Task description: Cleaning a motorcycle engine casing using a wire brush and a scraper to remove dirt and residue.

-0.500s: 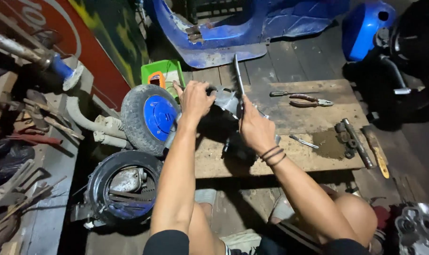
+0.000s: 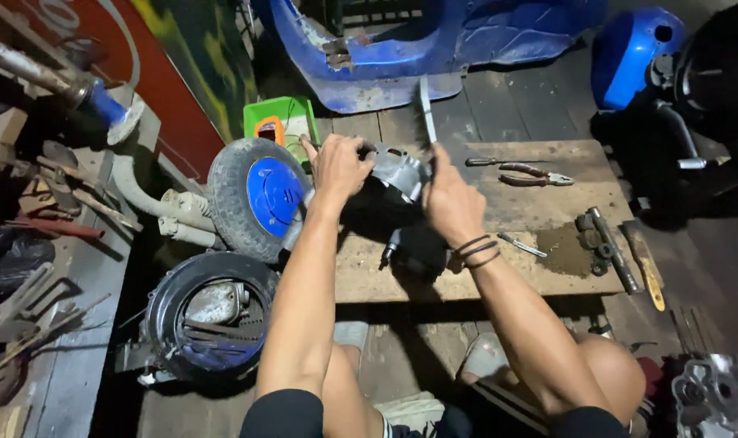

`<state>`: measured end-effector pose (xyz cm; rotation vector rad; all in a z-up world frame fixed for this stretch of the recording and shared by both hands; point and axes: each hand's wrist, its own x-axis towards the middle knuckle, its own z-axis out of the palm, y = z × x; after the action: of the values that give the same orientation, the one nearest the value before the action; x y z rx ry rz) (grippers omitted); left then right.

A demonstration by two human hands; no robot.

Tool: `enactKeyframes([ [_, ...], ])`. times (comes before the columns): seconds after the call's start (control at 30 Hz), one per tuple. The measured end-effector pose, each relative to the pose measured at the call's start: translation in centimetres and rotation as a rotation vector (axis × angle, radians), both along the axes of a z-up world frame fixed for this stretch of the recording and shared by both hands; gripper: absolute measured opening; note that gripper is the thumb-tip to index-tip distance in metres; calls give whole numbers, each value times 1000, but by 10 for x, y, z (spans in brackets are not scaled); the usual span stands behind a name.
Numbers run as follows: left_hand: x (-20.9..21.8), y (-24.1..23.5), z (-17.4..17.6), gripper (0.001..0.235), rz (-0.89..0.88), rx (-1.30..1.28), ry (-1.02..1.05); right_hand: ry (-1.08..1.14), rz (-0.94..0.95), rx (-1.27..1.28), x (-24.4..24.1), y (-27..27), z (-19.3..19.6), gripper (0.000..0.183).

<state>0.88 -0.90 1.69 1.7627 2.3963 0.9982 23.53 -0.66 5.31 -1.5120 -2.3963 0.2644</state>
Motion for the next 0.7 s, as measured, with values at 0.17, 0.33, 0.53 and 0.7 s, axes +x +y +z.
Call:
enactKeyframes([
  [0.17, -3, 6, -5, 25, 7, -64, 18, 107, -21, -29, 2, -26, -16, 61],
  [0.33, -1, 0, -1, 23, 5, -41, 30, -1, -51, 8, -1, -9, -8, 65],
  [0.53, -6, 2, -9, 28, -5, -53, 38, 44, -45, -27, -7, -30, -16, 62],
  [0.7, -12, 10, -17, 30, 19, -63, 77, 78, -57, 82, -9, -15, -1, 63],
])
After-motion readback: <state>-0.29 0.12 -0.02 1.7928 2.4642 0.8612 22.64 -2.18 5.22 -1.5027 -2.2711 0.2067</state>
